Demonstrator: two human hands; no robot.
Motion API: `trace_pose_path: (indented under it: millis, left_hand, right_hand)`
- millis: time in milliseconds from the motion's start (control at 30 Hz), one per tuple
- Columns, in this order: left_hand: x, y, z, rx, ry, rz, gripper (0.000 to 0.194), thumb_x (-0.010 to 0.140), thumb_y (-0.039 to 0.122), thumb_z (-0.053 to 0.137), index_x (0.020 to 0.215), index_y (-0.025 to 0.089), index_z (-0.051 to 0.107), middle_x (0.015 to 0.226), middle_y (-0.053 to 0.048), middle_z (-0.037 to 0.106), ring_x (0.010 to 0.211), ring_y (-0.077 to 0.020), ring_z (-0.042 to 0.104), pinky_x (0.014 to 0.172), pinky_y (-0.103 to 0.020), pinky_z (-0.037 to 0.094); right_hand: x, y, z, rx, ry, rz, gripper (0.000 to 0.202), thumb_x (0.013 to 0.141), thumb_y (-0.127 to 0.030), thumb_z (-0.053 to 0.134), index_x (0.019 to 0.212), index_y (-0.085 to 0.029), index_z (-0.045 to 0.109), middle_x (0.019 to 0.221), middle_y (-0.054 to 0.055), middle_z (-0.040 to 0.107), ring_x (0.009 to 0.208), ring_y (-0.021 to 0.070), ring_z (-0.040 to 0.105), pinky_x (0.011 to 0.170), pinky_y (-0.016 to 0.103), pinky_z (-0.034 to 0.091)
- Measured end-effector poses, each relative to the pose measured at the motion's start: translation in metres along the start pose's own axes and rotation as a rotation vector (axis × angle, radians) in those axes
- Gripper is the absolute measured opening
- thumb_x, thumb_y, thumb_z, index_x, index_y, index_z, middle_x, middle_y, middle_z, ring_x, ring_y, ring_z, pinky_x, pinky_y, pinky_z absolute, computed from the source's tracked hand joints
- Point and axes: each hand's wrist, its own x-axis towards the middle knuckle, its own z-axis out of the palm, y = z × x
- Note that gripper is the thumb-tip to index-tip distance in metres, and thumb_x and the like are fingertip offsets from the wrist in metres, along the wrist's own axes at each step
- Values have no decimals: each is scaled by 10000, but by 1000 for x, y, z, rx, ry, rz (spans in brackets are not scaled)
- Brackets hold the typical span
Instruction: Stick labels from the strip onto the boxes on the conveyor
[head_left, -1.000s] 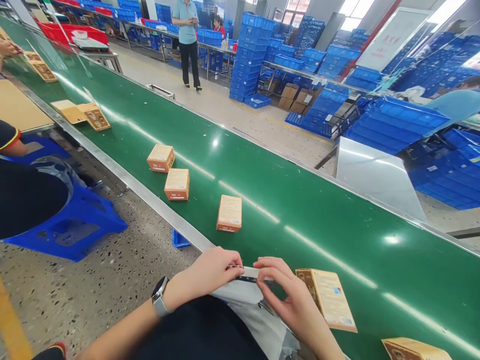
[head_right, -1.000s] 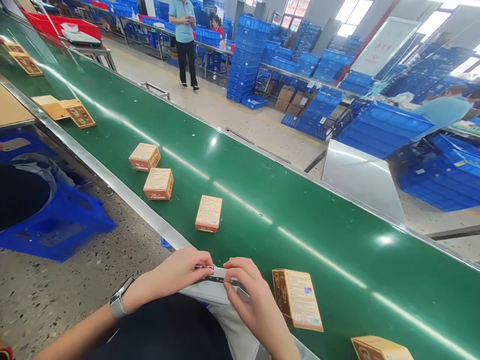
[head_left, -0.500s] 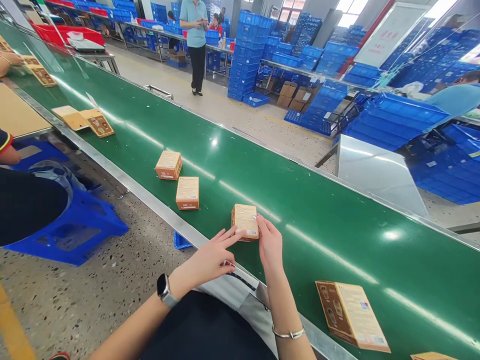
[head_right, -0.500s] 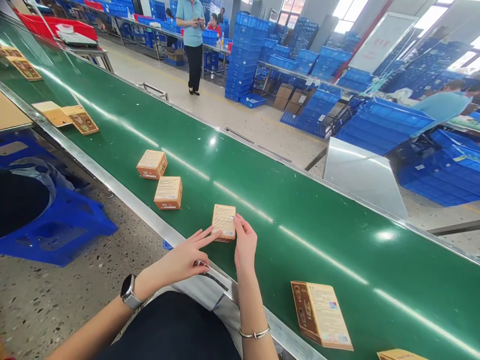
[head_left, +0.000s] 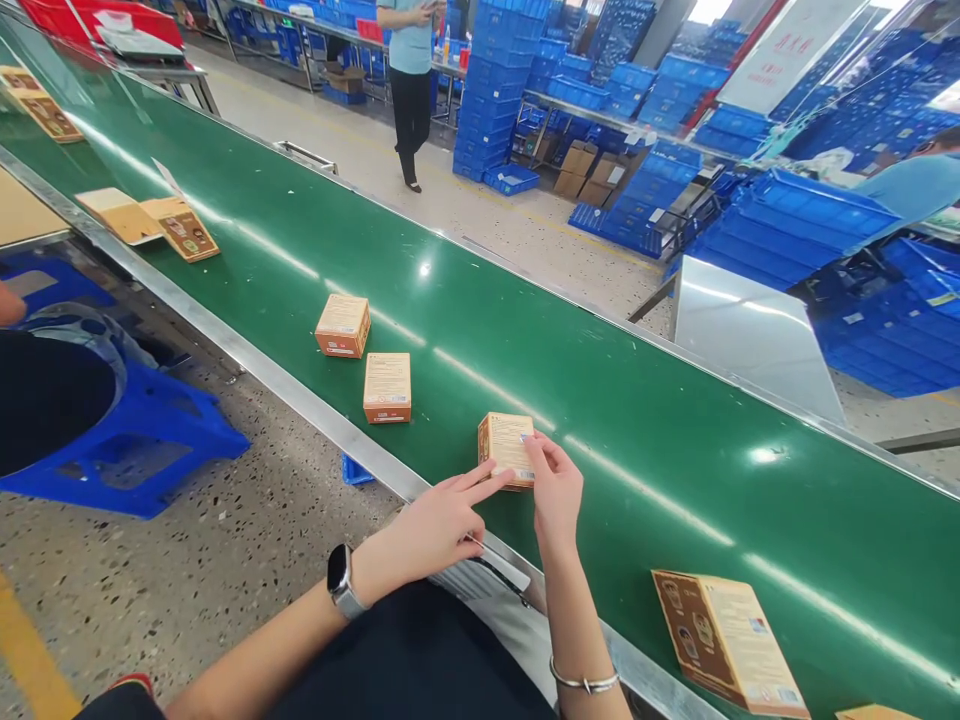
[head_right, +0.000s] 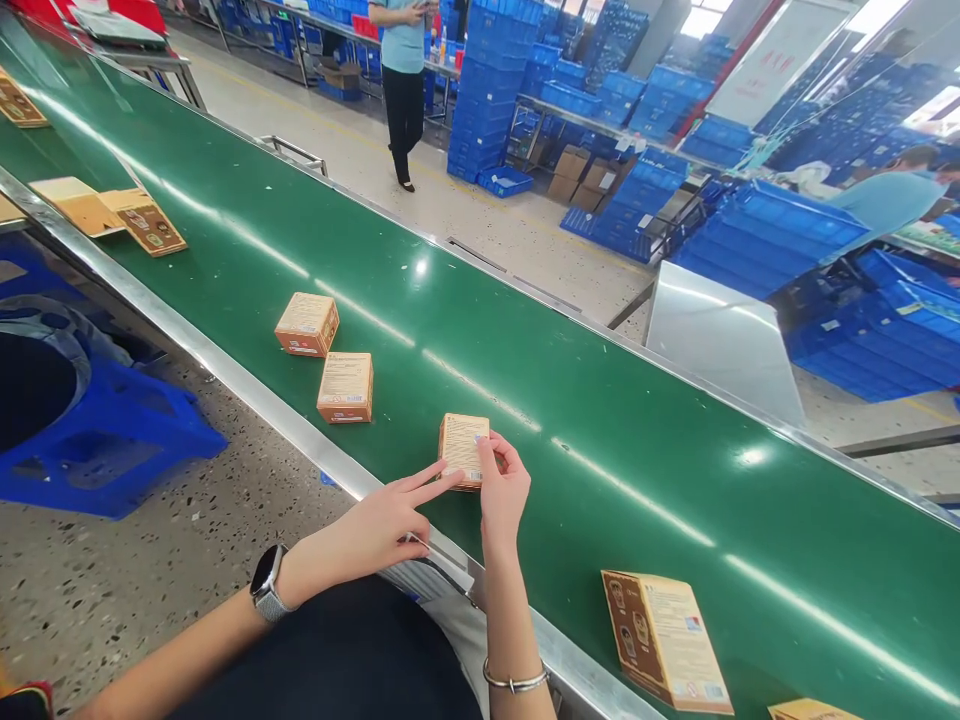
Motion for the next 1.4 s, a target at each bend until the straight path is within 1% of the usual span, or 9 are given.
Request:
trace_pose_path:
  millis: [267,500,667,733,800,867,933,1200,1400]
  left_hand:
    - [5,6,11,93,-10,73,156,795,119,778,651,160,733,1590,-90,365,1449,-332,386,1123,-407,468]
    - [12,16,13,154,-51,113,181,794,97,764,631,154,709,1593,-107,361,1450,-346,381,1010,-411,540]
    - [15,20,12,27,-33,66,138,809,131,781,691,158,714,1555,-116,440,1421,-339,430,1110,-445,436]
    - [14,22,7,-78,-16,-26,100,843,159,760,749,163,724,1432,-121,587,1306,-312,560,1070,-412,448]
    - [12,26,0,-157,-12,-117,74,891,194,715,822,173,735,1145,-85,746,1055,-245,693,911,-322,504]
    - [9,30,-8,-189,-12,-169,105,939,234,658,889,192,740,876,-14,767,804,-176,708,729,-248,492]
    - [7,33,-17,-213,-28,-229,103,942,263,652,950,214,743,811,22,754,725,-149,684,644,-217,446]
    - [3,34,-27,-237,-76,-376,72,870,226,725,811,217,765,721,36,755,673,-140,675,606,-202,380]
    - [1,34,-24,-212,-61,-394,80,869,225,720,815,216,778,735,16,765,695,-158,680,619,-217,379]
  right_hand:
    - [-2,-2,-18,-175,36,-106,393,674,-556,735,756,-177,674,1027,126,758,819,259,706,674,350,562]
    - [4,-8,-27,-327,185,-224,378,681,-506,718,853,-225,532,763,65,727,730,245,687,733,383,543]
    - [-1,-25,-50,-391,191,-304,320,759,-492,649,898,-219,555,843,86,727,790,252,684,793,407,529]
    - [-14,-35,-63,-430,70,-373,295,788,-482,651,914,-219,609,922,86,732,863,247,684,841,392,527]
    - [-31,-44,-75,-505,-232,-444,253,814,-454,679,931,-230,662,913,57,742,853,229,694,819,349,547]
    - [-46,-50,-83,-575,-533,-464,201,835,-405,702,958,-247,698,878,26,750,818,208,708,764,295,568]
    - [-56,-51,-86,-615,-671,-454,146,870,-361,681,964,-256,719,884,16,761,819,197,722,727,257,574]
    - [-58,-46,-93,-723,-729,-478,228,960,-368,585,1100,-243,714,813,8,755,762,187,731,701,253,595]
    - [-61,-45,-85,-842,-692,-837,160,1006,-305,538,1047,-252,683,904,49,734,846,219,704,755,344,586]
